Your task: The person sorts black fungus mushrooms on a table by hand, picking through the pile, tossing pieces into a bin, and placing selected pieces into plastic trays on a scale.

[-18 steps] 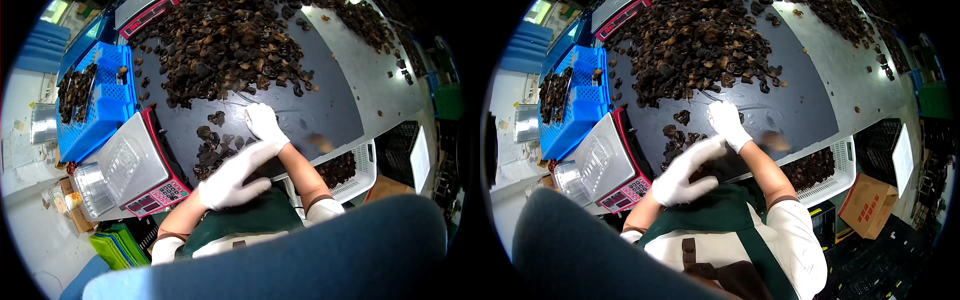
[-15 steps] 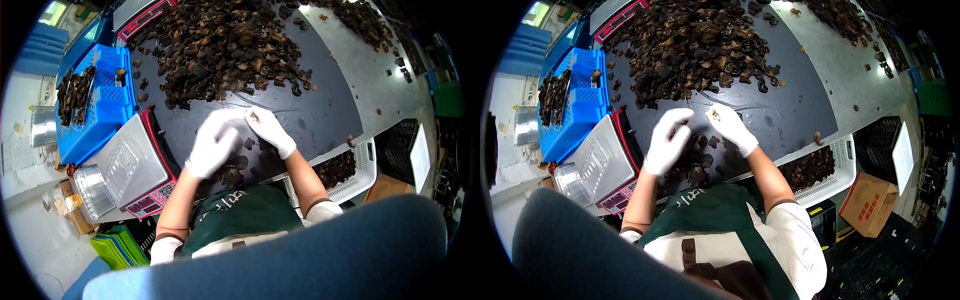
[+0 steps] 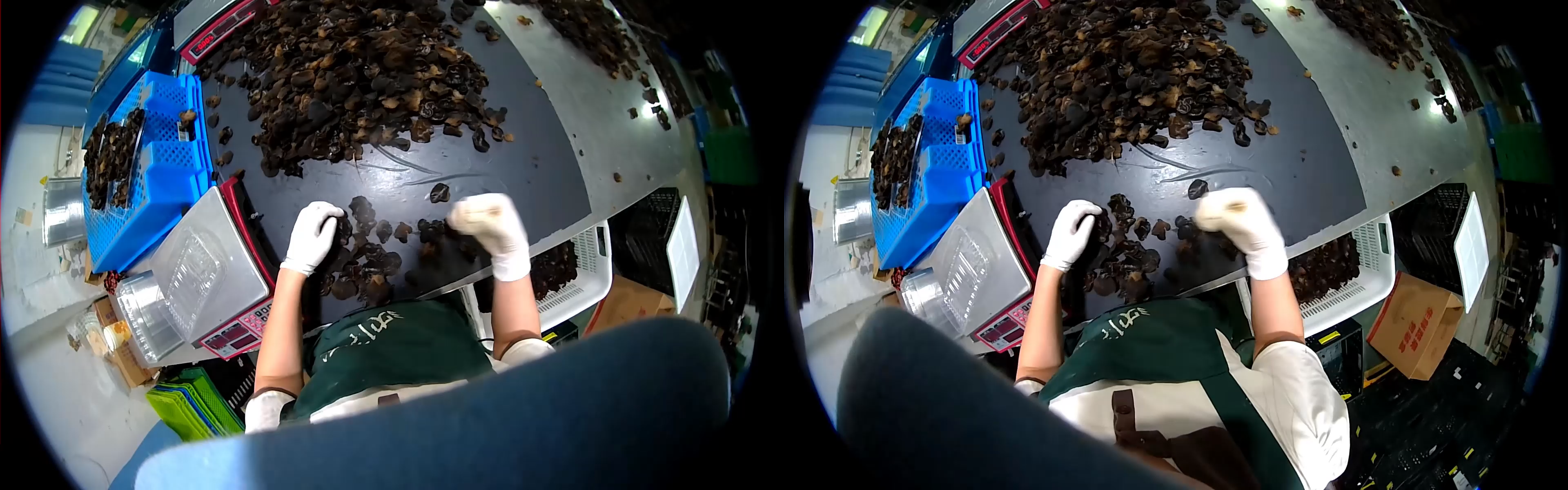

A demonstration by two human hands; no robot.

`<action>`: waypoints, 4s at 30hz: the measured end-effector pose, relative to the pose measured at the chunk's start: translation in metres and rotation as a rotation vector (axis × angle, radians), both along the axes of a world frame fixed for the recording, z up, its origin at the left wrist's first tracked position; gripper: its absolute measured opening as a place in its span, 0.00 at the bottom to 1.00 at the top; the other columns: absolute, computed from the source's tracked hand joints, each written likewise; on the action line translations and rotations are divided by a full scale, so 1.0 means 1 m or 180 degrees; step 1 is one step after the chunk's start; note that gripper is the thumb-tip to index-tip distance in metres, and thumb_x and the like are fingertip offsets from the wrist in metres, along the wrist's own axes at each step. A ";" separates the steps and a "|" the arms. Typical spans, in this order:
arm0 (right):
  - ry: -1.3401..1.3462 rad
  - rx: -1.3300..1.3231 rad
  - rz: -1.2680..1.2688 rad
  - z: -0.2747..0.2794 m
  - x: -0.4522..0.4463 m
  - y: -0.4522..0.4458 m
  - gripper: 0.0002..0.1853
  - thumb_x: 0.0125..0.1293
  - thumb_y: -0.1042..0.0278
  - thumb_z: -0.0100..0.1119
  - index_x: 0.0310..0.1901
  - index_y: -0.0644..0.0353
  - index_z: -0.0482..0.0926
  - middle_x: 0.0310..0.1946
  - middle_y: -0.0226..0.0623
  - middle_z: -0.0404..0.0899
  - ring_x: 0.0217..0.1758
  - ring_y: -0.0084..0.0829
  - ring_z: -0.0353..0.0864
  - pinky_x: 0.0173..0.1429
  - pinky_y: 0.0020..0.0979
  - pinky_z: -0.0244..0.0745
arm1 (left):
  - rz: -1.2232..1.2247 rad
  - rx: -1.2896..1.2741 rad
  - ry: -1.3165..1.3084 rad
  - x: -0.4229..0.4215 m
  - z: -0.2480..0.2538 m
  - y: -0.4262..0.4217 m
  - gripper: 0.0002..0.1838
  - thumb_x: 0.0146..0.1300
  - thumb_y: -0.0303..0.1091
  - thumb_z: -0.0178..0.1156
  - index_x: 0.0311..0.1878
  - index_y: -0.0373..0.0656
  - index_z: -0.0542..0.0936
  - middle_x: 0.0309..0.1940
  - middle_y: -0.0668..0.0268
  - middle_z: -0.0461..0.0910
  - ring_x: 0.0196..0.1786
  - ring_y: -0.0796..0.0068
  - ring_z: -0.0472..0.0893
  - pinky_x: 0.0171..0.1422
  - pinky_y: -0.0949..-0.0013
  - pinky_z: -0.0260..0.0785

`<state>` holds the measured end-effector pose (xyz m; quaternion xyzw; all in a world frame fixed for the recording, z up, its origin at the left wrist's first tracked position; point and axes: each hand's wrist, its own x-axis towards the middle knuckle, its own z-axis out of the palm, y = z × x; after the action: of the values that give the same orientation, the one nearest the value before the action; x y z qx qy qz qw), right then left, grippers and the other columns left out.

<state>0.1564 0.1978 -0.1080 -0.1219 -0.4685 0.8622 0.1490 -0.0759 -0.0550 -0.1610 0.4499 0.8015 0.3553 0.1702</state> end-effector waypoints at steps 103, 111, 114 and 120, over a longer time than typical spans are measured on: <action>-0.0313 -0.2805 -0.0519 -0.066 -0.075 -0.042 0.17 0.68 0.68 0.57 0.57 0.57 0.74 0.48 0.43 0.81 0.37 0.36 0.83 0.39 0.30 0.83 | 0.1778 0.1386 -0.1953 0.046 0.083 -0.037 0.14 0.57 0.21 0.64 0.48 0.39 0.80 0.43 0.67 0.81 0.44 0.77 0.78 0.52 0.74 0.70; -0.0601 -0.3077 -0.0361 -0.082 -0.074 -0.045 0.23 0.70 0.61 0.52 0.65 0.54 0.70 0.48 0.43 0.79 0.36 0.43 0.83 0.39 0.43 0.86 | 0.2748 0.1146 0.0212 -0.021 0.106 -0.186 0.14 0.62 0.16 0.59 0.51 0.39 0.79 0.41 0.71 0.78 0.41 0.82 0.76 0.49 0.77 0.70; -0.0695 -0.3199 -0.0379 -0.079 -0.081 -0.049 0.22 0.70 0.61 0.52 0.63 0.55 0.71 0.48 0.43 0.79 0.35 0.42 0.83 0.38 0.42 0.85 | 0.2931 0.0527 0.0853 -0.037 0.105 -0.201 0.15 0.61 0.19 0.60 0.52 0.38 0.79 0.43 0.67 0.78 0.43 0.77 0.77 0.52 0.73 0.71; -0.0437 -0.2760 0.0081 -0.053 -0.102 -0.057 0.17 0.69 0.62 0.55 0.55 0.62 0.76 0.48 0.42 0.83 0.38 0.33 0.84 0.43 0.33 0.83 | 0.2651 0.0480 0.0107 -0.052 0.050 -0.212 0.14 0.59 0.21 0.62 0.50 0.36 0.79 0.41 0.65 0.79 0.42 0.76 0.78 0.51 0.72 0.71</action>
<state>0.0543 0.1413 -0.1607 -0.2244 -0.0735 0.9708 0.0419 -0.1276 -0.2665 -0.1112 0.1046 0.8892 0.4440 -0.0344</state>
